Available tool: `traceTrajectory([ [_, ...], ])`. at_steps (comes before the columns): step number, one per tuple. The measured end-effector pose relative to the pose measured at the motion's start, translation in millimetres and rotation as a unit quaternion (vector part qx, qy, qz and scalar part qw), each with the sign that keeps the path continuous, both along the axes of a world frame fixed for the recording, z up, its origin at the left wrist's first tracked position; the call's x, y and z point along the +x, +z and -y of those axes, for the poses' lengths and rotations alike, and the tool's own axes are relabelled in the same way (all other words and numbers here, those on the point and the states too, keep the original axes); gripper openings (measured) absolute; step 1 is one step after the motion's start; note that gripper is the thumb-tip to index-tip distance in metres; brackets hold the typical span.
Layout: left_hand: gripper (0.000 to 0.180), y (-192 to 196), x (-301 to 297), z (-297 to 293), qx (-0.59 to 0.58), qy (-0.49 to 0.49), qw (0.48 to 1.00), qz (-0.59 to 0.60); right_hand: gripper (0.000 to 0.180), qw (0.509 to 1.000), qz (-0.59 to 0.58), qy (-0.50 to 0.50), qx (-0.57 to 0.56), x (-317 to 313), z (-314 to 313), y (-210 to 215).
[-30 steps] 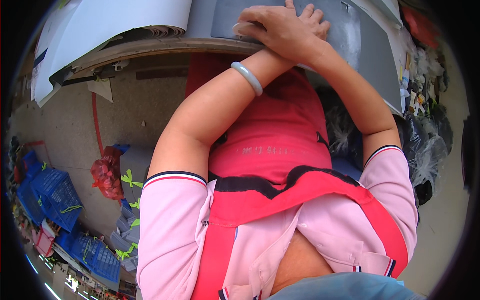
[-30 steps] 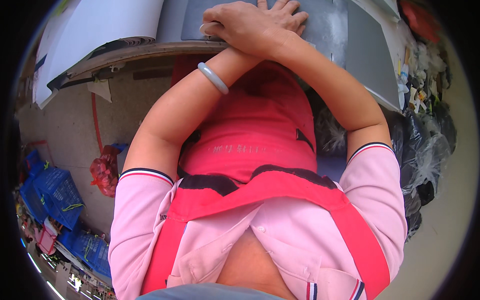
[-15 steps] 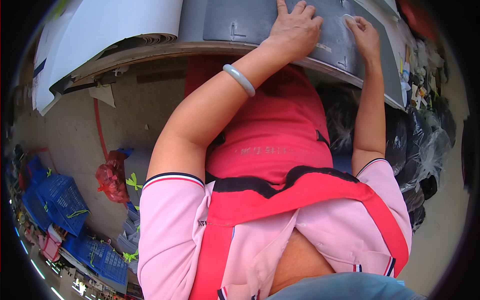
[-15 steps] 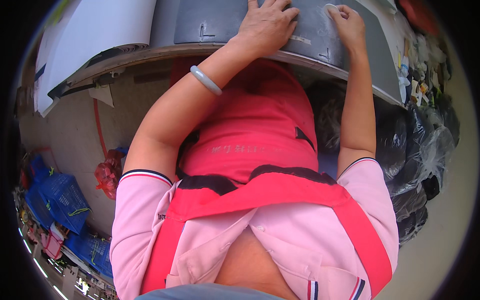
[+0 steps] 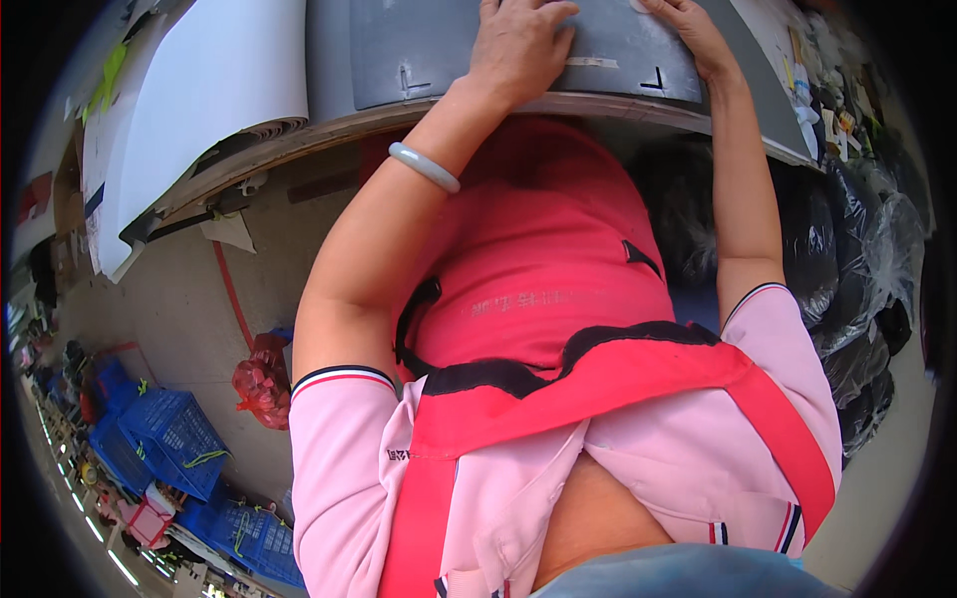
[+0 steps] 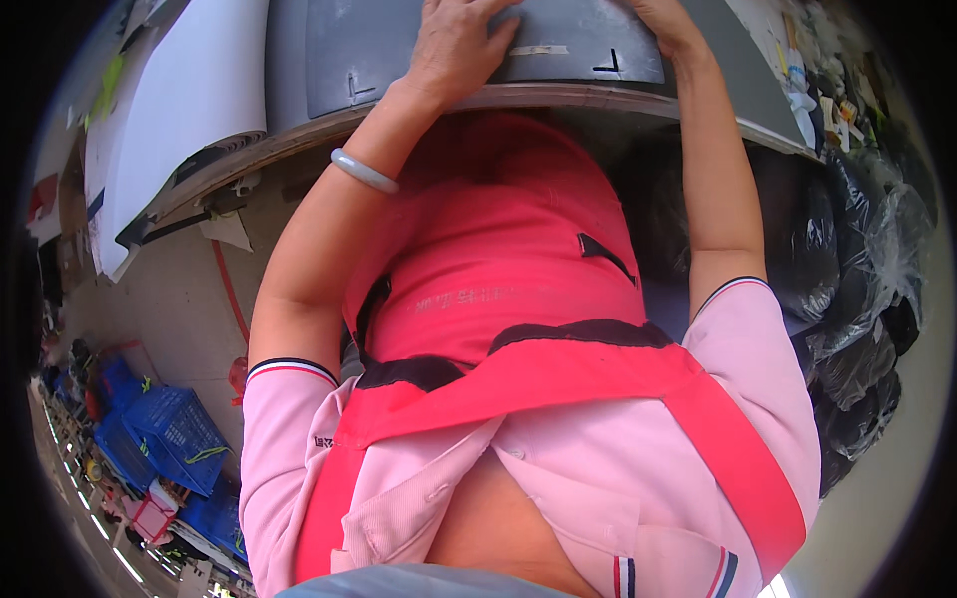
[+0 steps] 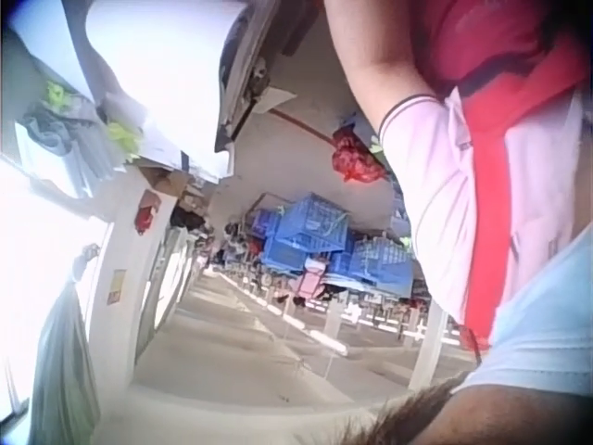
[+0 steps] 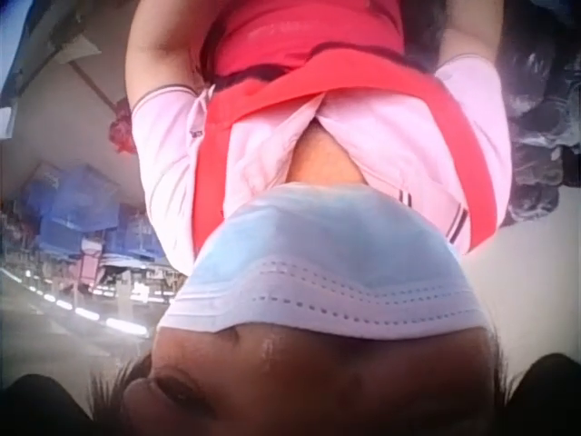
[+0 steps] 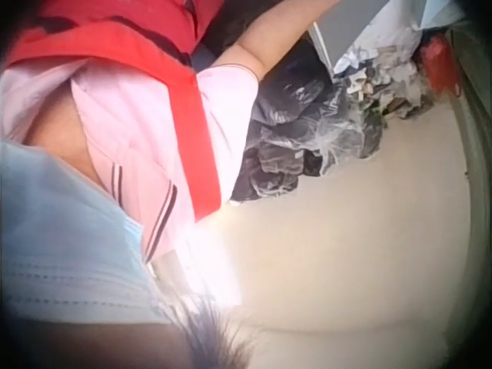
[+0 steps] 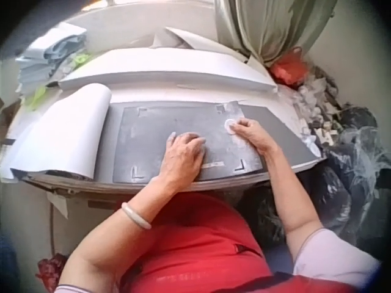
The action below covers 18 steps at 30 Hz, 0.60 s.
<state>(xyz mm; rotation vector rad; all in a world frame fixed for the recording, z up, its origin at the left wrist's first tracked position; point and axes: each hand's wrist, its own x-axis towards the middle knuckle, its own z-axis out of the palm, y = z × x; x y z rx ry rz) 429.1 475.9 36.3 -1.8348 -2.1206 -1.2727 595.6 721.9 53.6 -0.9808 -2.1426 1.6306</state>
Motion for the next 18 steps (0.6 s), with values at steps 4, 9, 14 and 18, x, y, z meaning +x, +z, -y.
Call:
traceTrajectory([
  [4, 0.025, 37.8, 18.9, 33.9, -0.026, -0.045, 0.99, 0.13, 0.019, 0.985, -0.139, -0.056, -0.086, -10.9, 3.1, -9.1],
  [9, 0.036, 24.8, -1.9, 55.1, -0.136, -0.064, 0.987, -0.054, 0.018, 0.967, -0.213, -0.057, -0.129, -18.8, -23.4, -29.3],
  [14, 0.034, 32.5, -18.5, 58.9, -0.159, -0.111, 0.981, -0.002, 0.018, 0.979, -0.176, -0.067, -0.075, -22.8, -8.5, -29.5],
  [18, 0.033, 36.5, -23.6, 60.4, -0.175, -0.134, 0.975, -0.005, 0.02, 0.985, -0.147, -0.079, -0.052, -22.3, -0.5, -23.0],
])
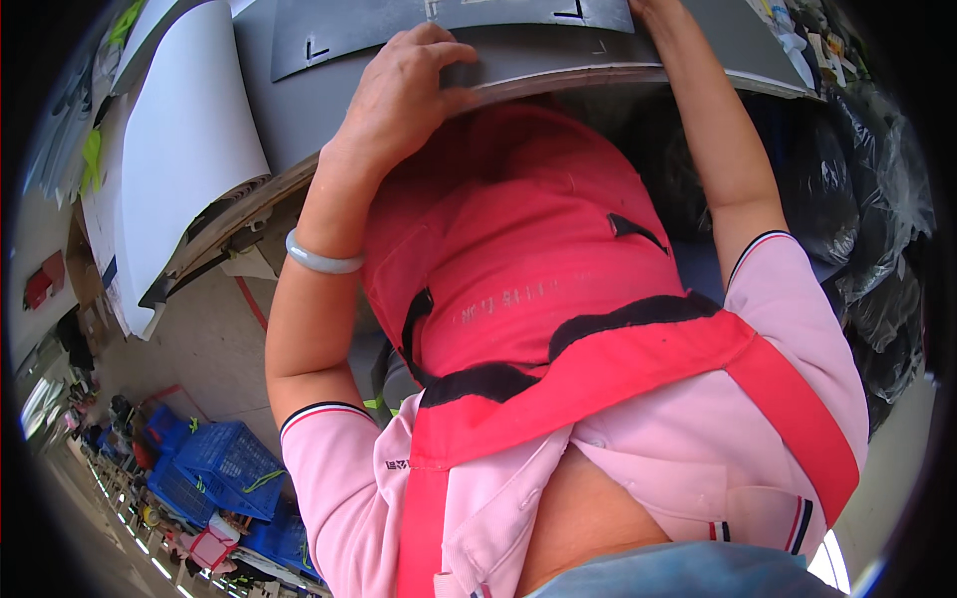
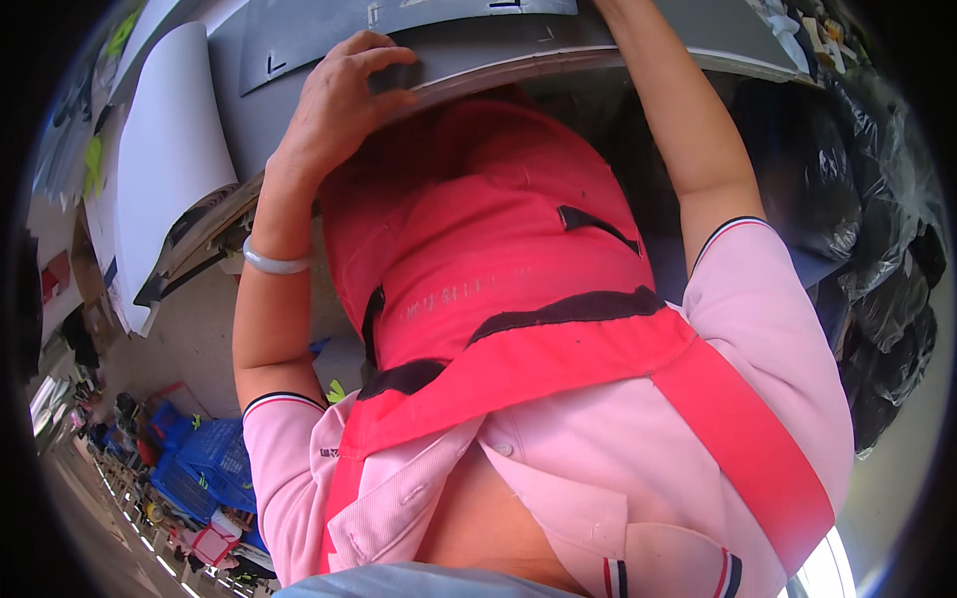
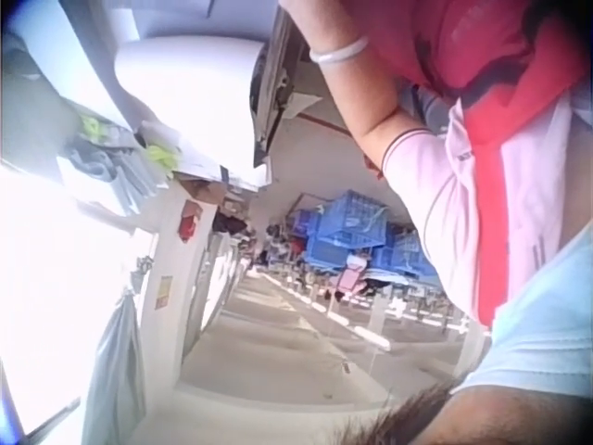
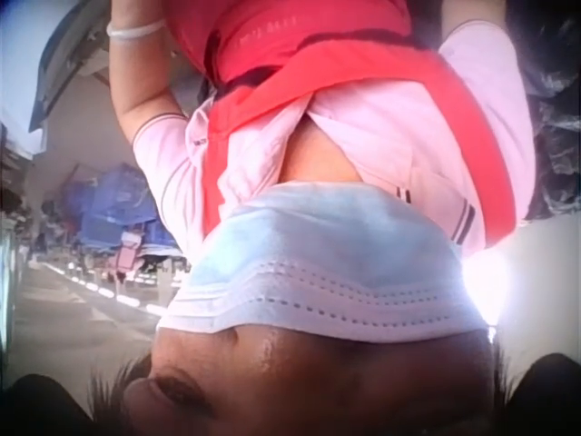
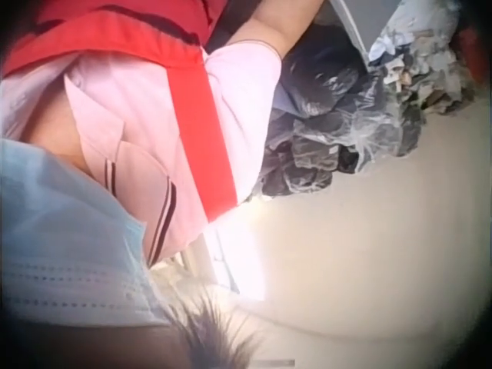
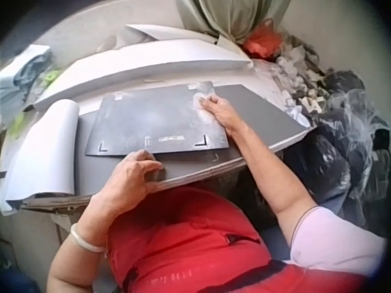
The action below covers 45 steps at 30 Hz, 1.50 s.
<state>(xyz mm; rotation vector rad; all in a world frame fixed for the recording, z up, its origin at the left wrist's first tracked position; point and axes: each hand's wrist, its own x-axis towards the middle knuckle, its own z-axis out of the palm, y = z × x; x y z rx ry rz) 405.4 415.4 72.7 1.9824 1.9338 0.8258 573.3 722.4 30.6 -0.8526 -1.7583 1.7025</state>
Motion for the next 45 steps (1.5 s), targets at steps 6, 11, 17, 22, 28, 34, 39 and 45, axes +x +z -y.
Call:
traceTrajectory([
  [6, 0.03, -1.9, -10.5, -5.8, -0.05, -0.007, 0.996, 0.07, 0.021, 1.0, -0.023, 0.007, 0.0, -0.7, 2.3, -0.8],
  [11, 0.023, 0.4, 3.1, -2.3, 0.027, 0.004, 0.999, -0.039, 0.02, 1.0, -0.023, 0.003, 0.004, -2.1, 3.1, -5.0],
  [17, 0.026, -2.7, -4.0, -3.4, 0.005, -0.008, 1.0, -0.03, 0.02, 1.0, -0.015, 0.006, 0.023, -3.1, 4.0, -4.4],
  [22, 0.026, -2.7, 0.9, -3.5, 0.019, -0.005, 0.997, -0.074, 0.021, 1.0, -0.018, 0.003, 0.016, -2.0, 8.6, -1.3],
  [28, 0.025, -3.1, 1.1, -1.8, 0.028, -0.011, 0.996, -0.086, 0.02, 1.0, -0.018, -0.009, 0.024, -1.2, 9.0, 1.8],
  [34, 0.021, -3.5, 0.2, -0.4, 0.047, -0.039, 0.992, -0.11, 0.021, 0.999, -0.01, -0.005, 0.045, -2.5, 11.0, -1.5],
  [39, 0.018, -5.2, 0.7, -0.5, 0.049, -0.047, 0.989, -0.132, 0.02, 0.998, -0.024, -0.003, 0.054, -4.1, 8.9, -5.7],
  [45, 0.019, -8.7, 0.0, -0.1, 0.068, -0.036, 0.991, -0.105, 0.019, 0.998, -0.025, -0.008, 0.065, -3.5, 8.9, -8.4],
])
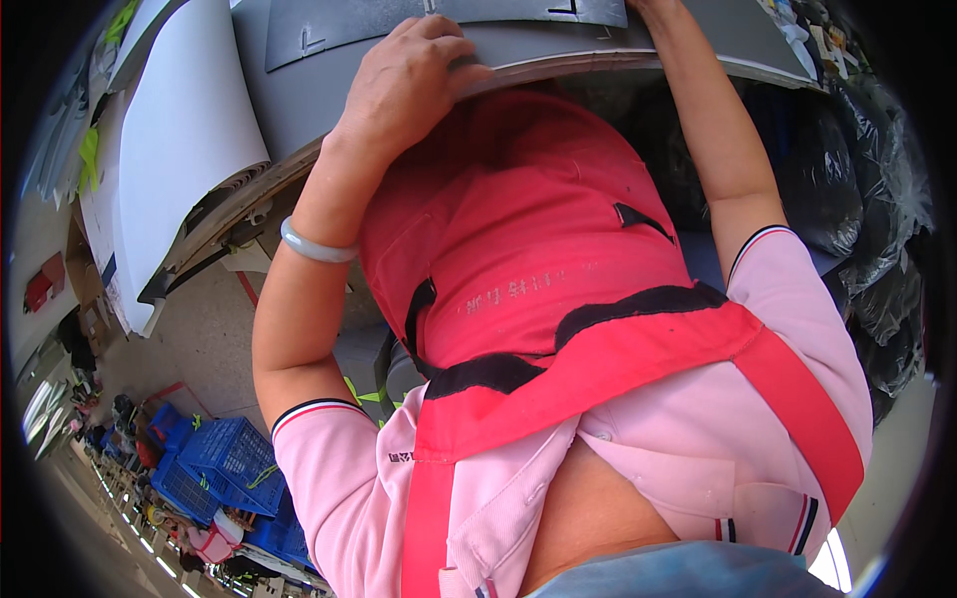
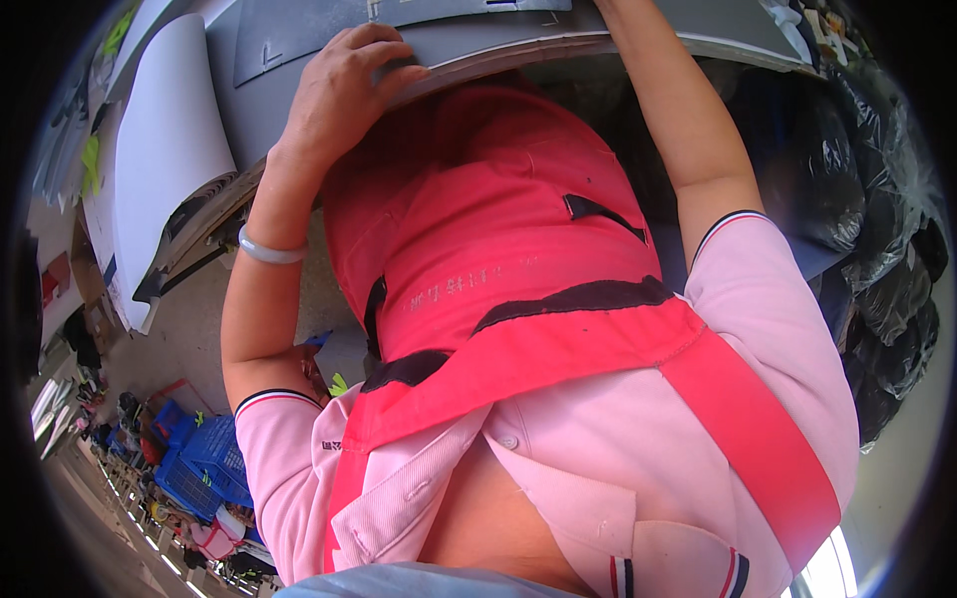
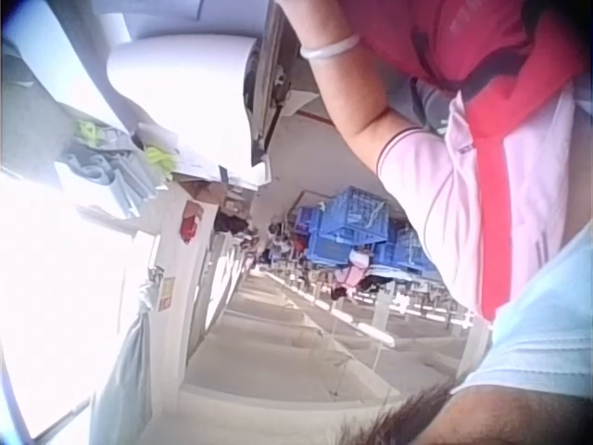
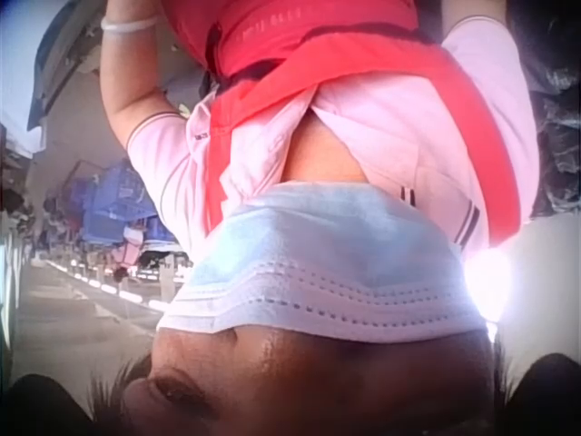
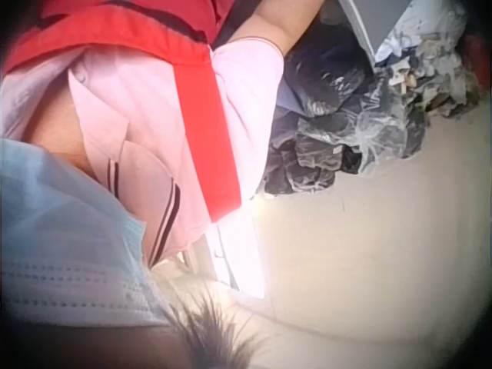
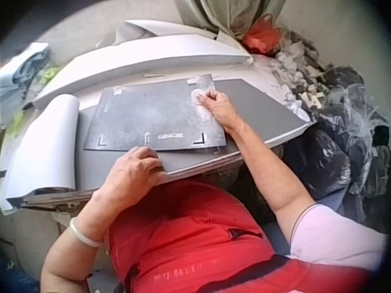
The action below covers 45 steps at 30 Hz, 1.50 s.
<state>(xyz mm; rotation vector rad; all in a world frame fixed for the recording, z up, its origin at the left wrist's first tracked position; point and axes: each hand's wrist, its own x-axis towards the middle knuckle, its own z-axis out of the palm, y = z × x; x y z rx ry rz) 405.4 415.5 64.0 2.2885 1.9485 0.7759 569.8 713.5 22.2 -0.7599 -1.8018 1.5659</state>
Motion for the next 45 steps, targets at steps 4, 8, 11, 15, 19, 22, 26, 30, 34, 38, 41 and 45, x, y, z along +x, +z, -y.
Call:
traceTrajectory([
  [4, 0.023, -1.1, -0.8, 0.3, -0.012, 0.02, 0.999, 0.021, 0.019, 1.0, -0.001, -0.001, -0.008, -1.9, 5.7, 3.2],
  [8, 0.023, -0.7, 1.2, -0.4, -0.017, 0.023, 0.999, 0.021, 0.019, 1.0, 0.0, -0.002, -0.007, -0.1, 3.1, 1.8],
  [11, 0.021, 0.6, 1.8, 0.7, -0.01, 0.01, 1.0, 0.005, 0.019, 1.0, -0.002, -0.003, -0.007, -0.6, 4.3, 1.0],
  [15, 0.02, 4.3, 5.1, 3.5, -0.017, 0.005, 1.0, -0.025, 0.019, 1.0, 0.009, -0.012, 0.012, -2.4, 7.1, 2.5],
  [19, 0.017, 0.6, 4.2, 1.3, -0.01, 0.005, 0.999, -0.049, 0.019, 1.0, -0.008, -0.006, 0.014, -1.2, 4.1, -0.3],
  [22, 0.016, -2.5, -0.1, 1.3, -0.002, 0.004, 0.999, -0.039, 0.02, 1.0, 0.001, -0.011, 0.012, -1.9, 6.2, 0.4],
  [26, 0.017, 1.7, 3.0, 1.6, -0.011, 0.015, 1.0, 0.006, 0.021, 0.999, 0.009, -0.019, 0.038, -0.4, 5.0, -0.7],
  [30, 0.019, 2.3, 1.0, 3.3, -0.02, 0.02, 1.0, 0.007, 0.022, 0.999, 0.008, -0.02, 0.024, -3.7, 10.8, 2.1],
  [34, 0.021, 3.3, 1.2, 1.3, -0.016, 0.015, 1.0, -0.002, 0.022, 0.999, 0.008, -0.019, 0.041, -1.2, 7.7, 1.1],
  [38, 0.022, 5.7, 1.8, 2.0, -0.025, 0.019, 0.999, -0.006, 0.021, 0.998, 0.016, -0.023, 0.053, -1.8, 7.1, -0.3],
  [41, 0.021, 5.4, 2.4, 2.5, -0.027, 0.014, 0.999, -0.022, 0.021, 0.998, 0.01, -0.023, 0.052, -2.9, 7.3, -1.6],
  [45, 0.02, 4.0, 9.3, 4.6, -0.038, 0.024, 0.998, -0.051, 0.021, 0.999, 0.003, -0.019, 0.047, -3.3, 7.7, -2.3],
])
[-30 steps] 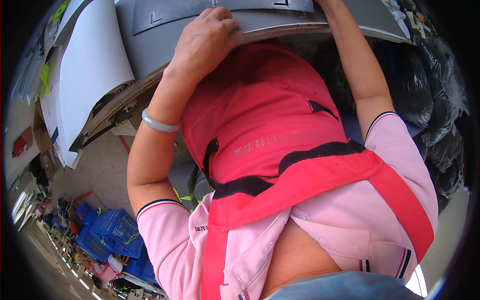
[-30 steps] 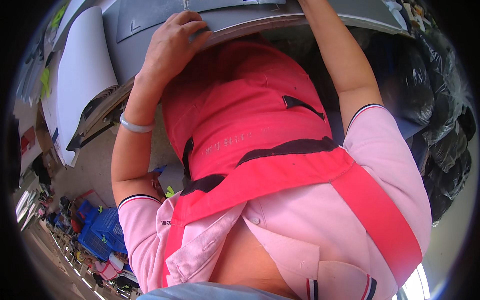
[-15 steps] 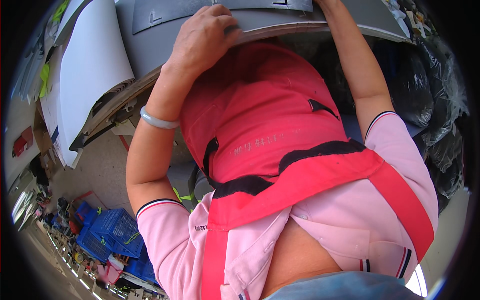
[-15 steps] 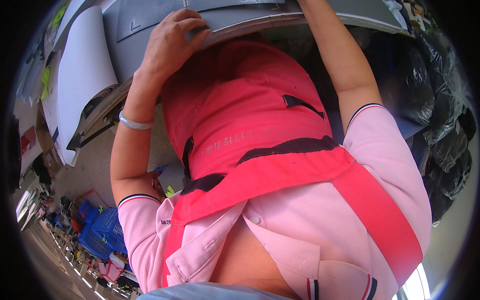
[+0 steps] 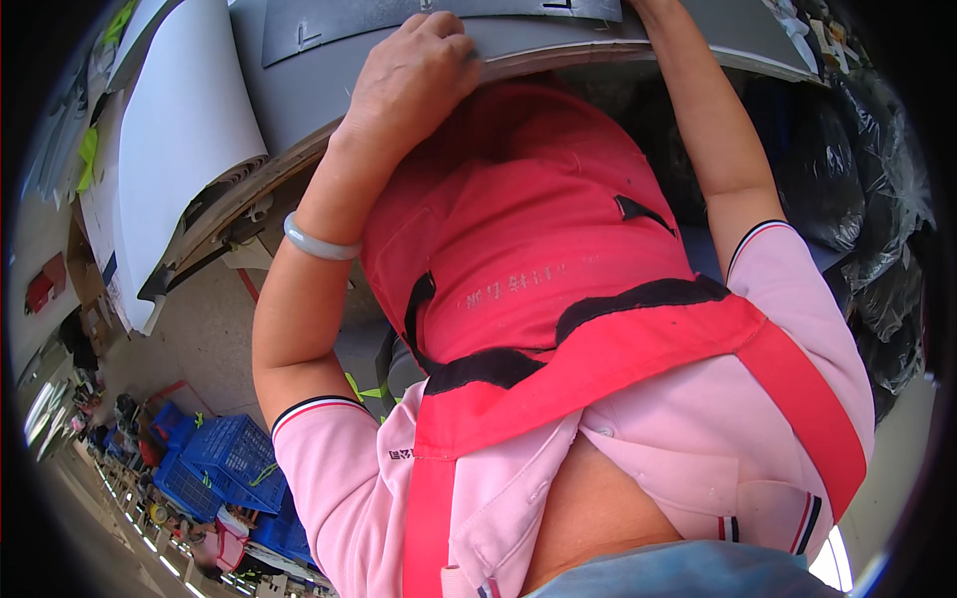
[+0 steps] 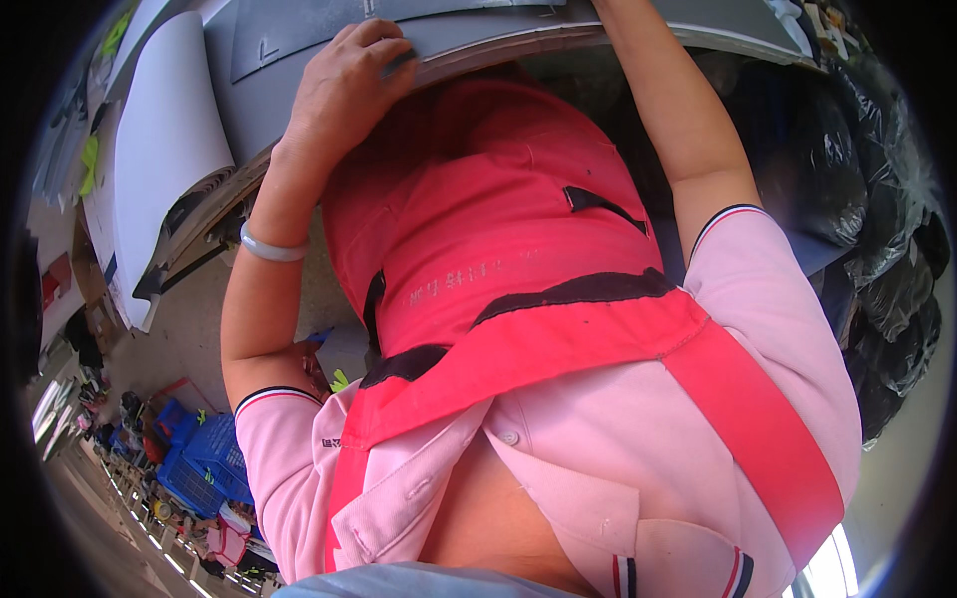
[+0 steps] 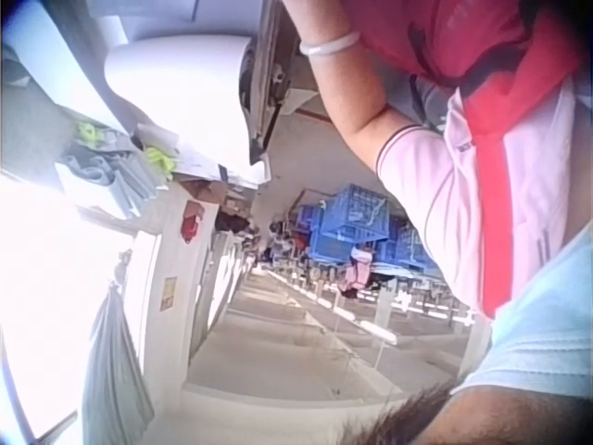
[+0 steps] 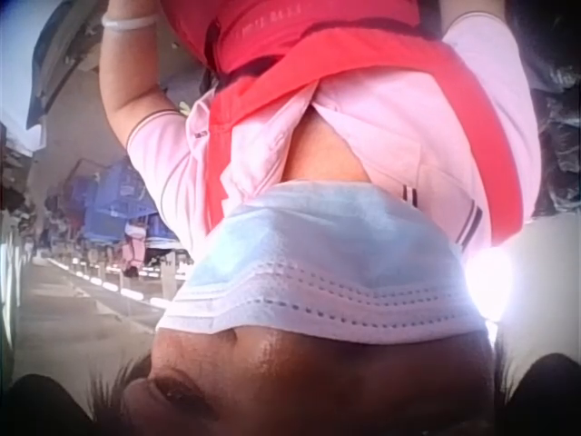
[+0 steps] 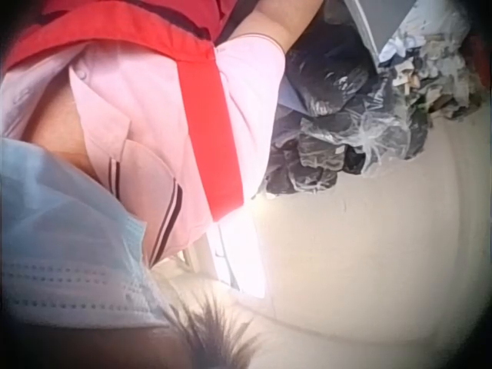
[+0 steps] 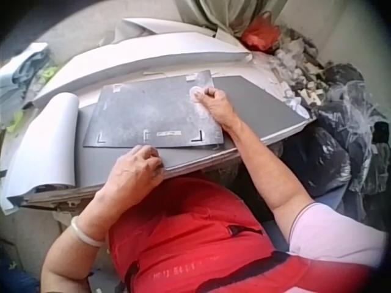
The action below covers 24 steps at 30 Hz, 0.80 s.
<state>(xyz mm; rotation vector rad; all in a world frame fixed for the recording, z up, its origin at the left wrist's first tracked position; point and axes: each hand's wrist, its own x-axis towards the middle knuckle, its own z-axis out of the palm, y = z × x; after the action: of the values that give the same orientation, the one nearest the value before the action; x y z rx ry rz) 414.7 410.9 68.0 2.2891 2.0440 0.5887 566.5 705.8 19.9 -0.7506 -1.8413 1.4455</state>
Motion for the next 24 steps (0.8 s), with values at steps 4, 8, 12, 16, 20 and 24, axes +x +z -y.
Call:
traceTrajectory([
  [4, 0.018, -6.3, -2.8, -1.1, 0.019, -0.008, 1.0, -0.018, 0.021, 1.0, 0.0, 0.0, 0.011, 0.7, -1.4, -1.6],
  [8, 0.02, -9.5, -12.5, 0.5, 0.054, -0.025, 0.996, 0.059, 0.022, 1.0, 0.004, -0.008, 0.014, 0.1, -0.1, -1.1],
  [12, 0.023, -10.9, -12.8, 0.2, 0.061, -0.017, 0.996, 0.07, 0.023, 0.999, 0.017, -0.011, 0.041, -4.4, 1.7, 0.3],
  [16, 0.02, 0.2, 18.9, -34.5, 0.017, -0.027, 0.999, -0.004, 0.019, 1.0, -0.001, -0.004, 0.022, 9.2, -22.5, -2.6],
  [20, 0.013, -28.6, 70.4, -91.3, 0.127, -0.067, 0.989, 0.033, 0.028, 0.975, -0.186, -0.011, -0.126, 47.8, -55.8, 15.6],
  [24, 0.015, -43.2, 107.8, -143.2, 0.138, -0.068, 0.988, 0.013, 0.039, 0.899, -0.287, 0.005, -0.331, 64.4, -17.2, 66.3],
])
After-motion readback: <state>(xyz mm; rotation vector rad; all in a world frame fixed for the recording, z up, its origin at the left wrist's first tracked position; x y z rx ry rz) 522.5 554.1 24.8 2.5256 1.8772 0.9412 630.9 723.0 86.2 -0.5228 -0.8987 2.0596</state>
